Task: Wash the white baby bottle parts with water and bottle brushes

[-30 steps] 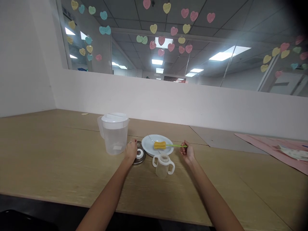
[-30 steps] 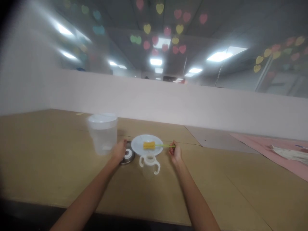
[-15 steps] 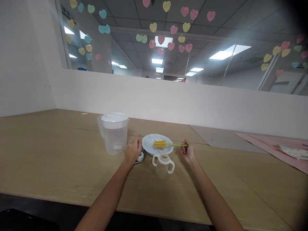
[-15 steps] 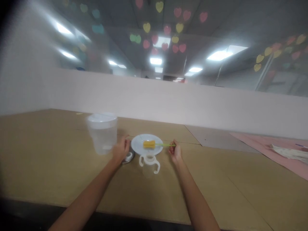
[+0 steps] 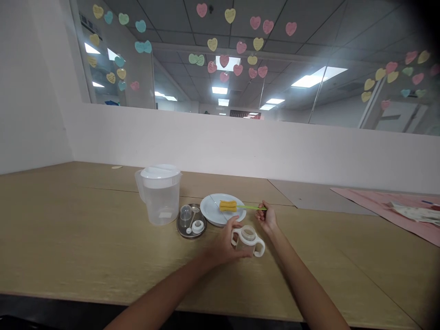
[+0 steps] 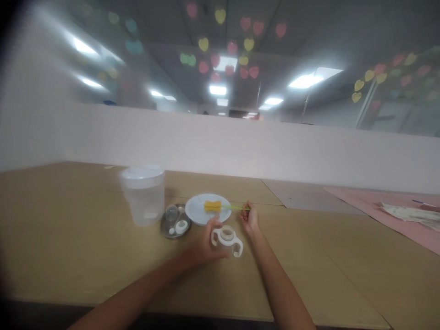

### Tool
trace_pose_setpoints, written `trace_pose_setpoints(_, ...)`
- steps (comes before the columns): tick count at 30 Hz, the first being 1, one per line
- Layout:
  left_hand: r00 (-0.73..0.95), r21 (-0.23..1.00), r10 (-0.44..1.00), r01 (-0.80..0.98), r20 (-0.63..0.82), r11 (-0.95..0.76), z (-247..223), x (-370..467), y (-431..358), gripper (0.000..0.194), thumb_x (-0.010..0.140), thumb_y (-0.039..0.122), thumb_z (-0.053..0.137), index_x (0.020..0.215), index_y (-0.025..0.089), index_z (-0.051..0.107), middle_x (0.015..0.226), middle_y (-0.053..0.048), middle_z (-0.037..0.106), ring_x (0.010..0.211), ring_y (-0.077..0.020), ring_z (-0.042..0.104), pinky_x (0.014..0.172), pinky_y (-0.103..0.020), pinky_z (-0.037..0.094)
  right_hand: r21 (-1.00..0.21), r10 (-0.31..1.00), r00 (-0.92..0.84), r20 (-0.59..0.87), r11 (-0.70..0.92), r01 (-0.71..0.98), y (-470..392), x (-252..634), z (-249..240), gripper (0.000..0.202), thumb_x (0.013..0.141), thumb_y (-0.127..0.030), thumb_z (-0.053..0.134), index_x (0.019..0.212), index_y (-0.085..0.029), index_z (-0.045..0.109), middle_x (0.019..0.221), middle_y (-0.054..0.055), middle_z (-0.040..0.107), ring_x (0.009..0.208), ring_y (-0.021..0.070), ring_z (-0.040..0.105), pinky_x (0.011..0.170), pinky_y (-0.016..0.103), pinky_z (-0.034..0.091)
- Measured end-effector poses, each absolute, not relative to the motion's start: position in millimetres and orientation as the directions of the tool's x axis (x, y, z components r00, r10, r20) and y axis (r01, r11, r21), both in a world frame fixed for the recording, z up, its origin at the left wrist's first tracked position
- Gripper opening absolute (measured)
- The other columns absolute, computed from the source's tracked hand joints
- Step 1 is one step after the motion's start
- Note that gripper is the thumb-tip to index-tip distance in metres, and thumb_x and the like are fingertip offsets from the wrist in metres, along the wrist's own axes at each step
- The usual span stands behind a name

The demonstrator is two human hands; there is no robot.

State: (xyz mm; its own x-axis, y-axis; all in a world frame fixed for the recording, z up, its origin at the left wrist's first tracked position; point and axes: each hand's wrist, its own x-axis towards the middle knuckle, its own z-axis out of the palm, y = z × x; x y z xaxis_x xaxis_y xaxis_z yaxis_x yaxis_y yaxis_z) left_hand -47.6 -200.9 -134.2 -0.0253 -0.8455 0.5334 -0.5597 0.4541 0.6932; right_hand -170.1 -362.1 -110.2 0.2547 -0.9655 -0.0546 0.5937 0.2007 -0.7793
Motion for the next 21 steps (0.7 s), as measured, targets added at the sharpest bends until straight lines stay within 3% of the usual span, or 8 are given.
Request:
trace_pose_setpoints(3, -0.076, 0.730, -0.901, -0.559, 0.427, 0.393, -136.0, -47.4, -199.3, 0.083, 0.054, 0.048, 0.069, 0.123, 0.020, 0.033, 0.107, -0.008, 0.056, 0.081, -0.0166, 0.058, 0.071, -0.030, 0.049, -0.755, -0.962, 0.264, -0.070, 0.224, 0.617, -360.9, -170.3, -109.6, 0.028, 0.081, -0.025, 0.041, 0.054, -0.018, 0.037, 0.031, -0.009, 0.025, 0.028, 0.0036, 0.019, 0.031, 0.016, 0.021)
trace_pose_setpoints(7, -0.003, 0.649, -0.834, -0.627, 0.551, 0.431, -144.1, -47.7, -203.4, 0.074, 0.057, 0.051, 0.066, 0.118, 0.020, 0.037, 0.096, -0.005, 0.059, 0.072, -0.0148, 0.058, 0.066, -0.028, 0.050, -0.699, -0.960, 0.261, -0.100, 0.254, 0.668, -361.1, -172.6, -108.9, 0.027, 0.082, -0.022, 0.040, 0.055, -0.018, 0.036, 0.032, -0.009, 0.026, 0.027, 0.0032, 0.019, 0.030, 0.016, 0.019)
trace_pose_setpoints(10, 0.170, 0.552, -0.640, -0.694, 0.750, 0.462, -146.9, -36.1, -211.8, 0.077, 0.059, 0.053, 0.063, 0.120, 0.017, 0.032, 0.104, -0.009, 0.056, 0.081, -0.0184, 0.058, 0.066, -0.028, 0.050, -0.607, -0.959, 0.276, -0.064, 0.257, 0.752, -363.9, -177.6, -108.9, 0.028, 0.084, -0.019, 0.036, 0.057, -0.018, 0.035, 0.034, -0.009, 0.026, 0.028, 0.0032, 0.021, 0.029, 0.015, 0.019)
trace_pose_setpoints(13, 0.331, 0.448, -0.352, -0.827, 0.876, 0.340, -138.8, -11.2, -217.2, 0.071, 0.063, 0.051, 0.061, 0.116, 0.012, 0.034, 0.104, -0.014, 0.054, 0.092, -0.0228, 0.056, 0.072, -0.033, 0.049, -0.531, -0.946, 0.312, 0.087, 0.221, 0.818, -365.6, -183.4, -107.6, 0.029, 0.087, -0.021, 0.036, 0.058, -0.018, 0.033, 0.036, -0.009, 0.024, 0.029, 0.0030, 0.023, 0.030, 0.012, 0.021)
trace_pose_setpoints(14, 0.318, 0.403, -0.309, -0.874, 0.896, 0.271, -134.7, -1.4, -217.7, 0.063, 0.066, 0.047, 0.061, 0.113, 0.012, 0.037, 0.102, -0.013, 0.056, 0.092, -0.0223, 0.055, 0.075, -0.034, 0.048, -0.516, -0.935, 0.326, 0.140, 0.212, 0.830, -365.0, -184.6, -106.6, 0.029, 0.087, -0.024, 0.038, 0.059, -0.018, 0.033, 0.037, -0.010, 0.024, 0.030, 0.0028, 0.024, 0.030, 0.011, 0.022)
trace_pose_setpoints(17, 0.060, 0.100, -0.275, -0.986, 0.960, 0.132, -124.2, 25.5, -217.9, 0.043, 0.072, 0.037, 0.058, 0.107, 0.015, 0.044, 0.101, -0.012, 0.058, 0.094, -0.0228, 0.054, 0.080, -0.037, 0.043, -0.489, -0.896, 0.383, 0.225, 0.236, 0.840, -360.0, -183.6, -102.4, 0.028, 0.085, -0.031, 0.044, 0.061, -0.018, 0.037, 0.040, -0.010, 0.026, 0.032, 0.0022, 0.026, 0.031, 0.009, 0.024)
trace_pose_setpoints(21, 0.035, 0.039, -0.282, -0.999, 0.959, 0.010, -121.8, 43.8, -220.1, 0.040, 0.077, 0.032, 0.053, 0.110, 0.012, 0.043, 0.106, -0.015, 0.055, 0.101, -0.0237, 0.050, 0.083, -0.036, 0.041, -0.641, -0.867, 0.462, 0.187, 0.248, 0.726, -352.9, -173.7, -98.9, 0.032, 0.077, -0.040, 0.055, 0.060, -0.017, 0.041, 0.039, -0.010, 0.026, 0.032, 0.0018, 0.021, 0.029, 0.011, 0.020)
